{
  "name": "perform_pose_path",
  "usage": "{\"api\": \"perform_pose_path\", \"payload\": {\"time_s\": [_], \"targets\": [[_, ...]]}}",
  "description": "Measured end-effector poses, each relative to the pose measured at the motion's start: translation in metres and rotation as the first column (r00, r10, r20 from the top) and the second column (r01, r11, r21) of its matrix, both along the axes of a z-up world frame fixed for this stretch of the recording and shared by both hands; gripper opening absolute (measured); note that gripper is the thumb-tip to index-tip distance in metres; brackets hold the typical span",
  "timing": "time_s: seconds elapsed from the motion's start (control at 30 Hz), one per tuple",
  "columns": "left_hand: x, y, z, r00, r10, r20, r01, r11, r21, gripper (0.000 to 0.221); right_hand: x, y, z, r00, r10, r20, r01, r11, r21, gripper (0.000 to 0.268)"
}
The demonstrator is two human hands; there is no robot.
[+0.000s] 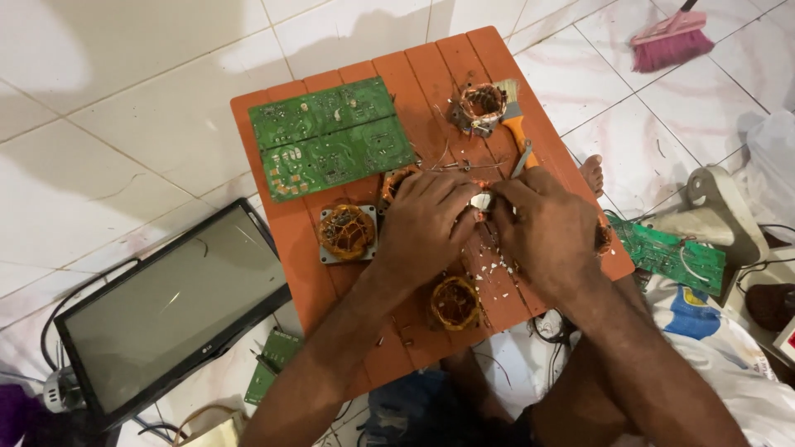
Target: Sorting and inspecting various electronic components including copper coils and circuit boards on a small wooden platform.
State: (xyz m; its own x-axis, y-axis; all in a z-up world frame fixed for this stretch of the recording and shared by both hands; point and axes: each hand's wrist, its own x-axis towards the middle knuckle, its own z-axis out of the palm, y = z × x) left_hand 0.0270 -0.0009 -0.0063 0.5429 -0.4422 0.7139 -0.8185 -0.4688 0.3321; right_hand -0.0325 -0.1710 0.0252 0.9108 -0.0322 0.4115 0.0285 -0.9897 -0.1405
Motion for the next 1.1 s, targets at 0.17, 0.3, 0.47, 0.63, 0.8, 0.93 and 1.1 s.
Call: {"api": "perform_pose_path", "payload": {"time_s": [0.17, 0.3, 0.47, 0.63, 0.8, 0.93, 1.1], "targets": [[0.001, -0.001, -0.004, 1.000, 0.004, 0.010, -0.004, 1.000, -0.010, 0.024, 0.013, -0.007, 0.005, 0.996, 0.000, -0.085, -0.001, 1.000, -0.018, 0.017], [0.002, -0.001, -0.006, 1.000, -0.001, -0.005, 0.001, 1.000, -0.002, 0.027, 0.017, -0.006, 0.023, 0.987, 0.024, -0.159, -0.026, 1.000, -0.008, 0.018], [0.003, -0.001, -0.008, 1.000, 0.000, -0.016, 0.000, 1.000, 0.004, 0.029, 0.020, 0.000, 0.039, 0.967, 0.062, -0.245, -0.087, 0.992, -0.092, 0.017], [0.002, -0.001, -0.006, 0.999, -0.011, -0.030, 0.011, 1.000, 0.000, 0.028, 0.025, -0.002, 0.032, 0.941, 0.101, -0.323, -0.132, 0.988, -0.075, 0.014], [0.003, 0.000, -0.006, 1.000, 0.023, -0.004, -0.023, 1.000, 0.006, 0.032, 0.008, 0.009, 0.050, 0.975, 0.112, -0.192, -0.112, 0.994, 0.010, 0.014], [0.005, 0.000, -0.012, 0.999, 0.048, 0.006, -0.048, 0.998, 0.048, 0.034, 0.009, -0.010, 0.013, 0.983, 0.093, -0.158, -0.093, 0.996, 0.005, 0.015], [0.002, 0.001, -0.006, 1.000, 0.027, 0.012, -0.028, 0.998, 0.062, 0.032, 0.008, -0.009, 0.010, 0.990, 0.115, -0.076, -0.109, 0.991, 0.078, 0.014]]}}
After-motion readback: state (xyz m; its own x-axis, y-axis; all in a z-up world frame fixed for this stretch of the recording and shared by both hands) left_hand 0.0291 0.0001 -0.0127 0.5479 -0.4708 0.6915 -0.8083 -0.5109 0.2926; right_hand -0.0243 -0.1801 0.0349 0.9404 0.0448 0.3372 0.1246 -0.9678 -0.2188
